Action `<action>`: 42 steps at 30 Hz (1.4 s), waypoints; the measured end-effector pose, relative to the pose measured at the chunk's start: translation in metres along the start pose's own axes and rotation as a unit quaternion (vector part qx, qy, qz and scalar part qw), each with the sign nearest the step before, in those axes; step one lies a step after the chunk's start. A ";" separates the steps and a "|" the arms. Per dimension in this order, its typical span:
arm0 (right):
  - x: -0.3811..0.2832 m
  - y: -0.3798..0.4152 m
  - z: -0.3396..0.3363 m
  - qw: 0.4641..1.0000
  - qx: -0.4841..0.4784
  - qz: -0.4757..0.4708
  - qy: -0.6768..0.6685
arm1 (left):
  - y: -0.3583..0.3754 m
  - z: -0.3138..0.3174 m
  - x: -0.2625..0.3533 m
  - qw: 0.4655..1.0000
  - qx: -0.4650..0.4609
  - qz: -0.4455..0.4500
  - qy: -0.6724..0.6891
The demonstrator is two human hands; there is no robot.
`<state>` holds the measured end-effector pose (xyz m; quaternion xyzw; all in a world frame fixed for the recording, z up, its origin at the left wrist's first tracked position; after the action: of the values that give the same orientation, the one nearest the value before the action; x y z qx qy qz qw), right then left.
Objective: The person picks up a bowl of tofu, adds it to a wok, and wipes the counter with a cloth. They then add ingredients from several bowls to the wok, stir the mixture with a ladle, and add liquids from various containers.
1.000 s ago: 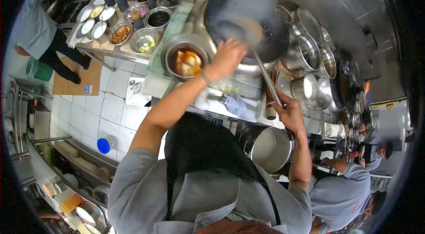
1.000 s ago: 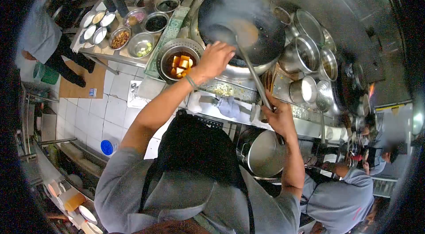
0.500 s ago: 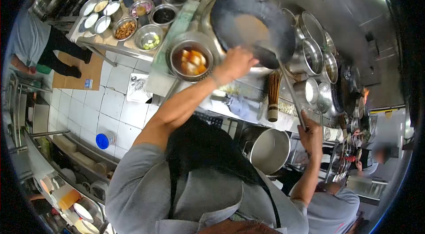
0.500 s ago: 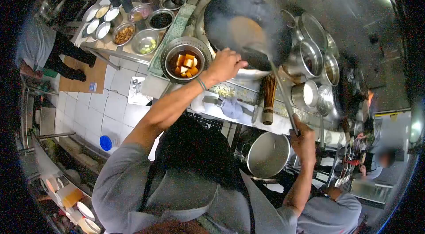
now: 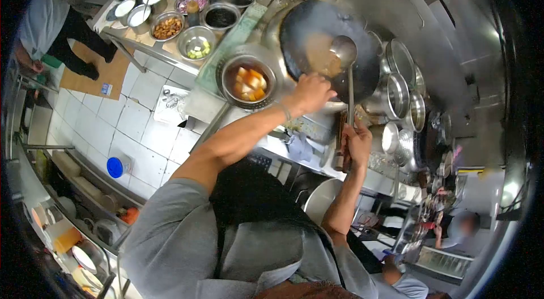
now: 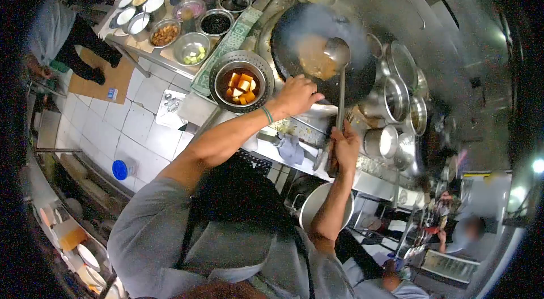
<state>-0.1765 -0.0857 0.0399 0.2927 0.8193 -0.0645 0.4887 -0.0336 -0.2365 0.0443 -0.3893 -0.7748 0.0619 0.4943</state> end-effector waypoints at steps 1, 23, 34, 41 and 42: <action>-0.007 -0.005 -0.003 1.000 0.003 -0.015 0.006 | 0.001 -0.002 0.004 1.000 -0.001 -0.002 0.001; 0.079 -0.046 0.010 0.974 0.081 -0.106 0.184 | 0.020 0.002 -0.002 0.997 -0.073 0.018 0.029; 0.023 -0.087 0.012 0.976 0.064 -0.174 0.112 | 0.040 -0.014 -0.008 0.992 -0.051 0.063 0.101; 0.021 -0.089 0.018 0.988 -0.005 -0.139 0.065 | 0.036 -0.008 -0.011 0.994 -0.036 0.050 0.090; 0.016 -0.083 0.021 0.986 -0.009 -0.159 0.043 | 0.034 -0.008 -0.014 0.994 -0.035 0.050 0.088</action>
<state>-0.2113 -0.1556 0.0012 0.1571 0.8761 -0.1217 0.4392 -0.0056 -0.2247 0.0223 -0.4485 -0.7094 0.0251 0.5432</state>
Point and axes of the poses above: each hand's wrist, its own y-axis away from the middle knuckle, its own z-axis out of the palm, x = y × z, the point moved 10 cm from there along -y, towards the middle knuckle, and after that the axes turned 11 degrees about y, right-handed, at the moved point
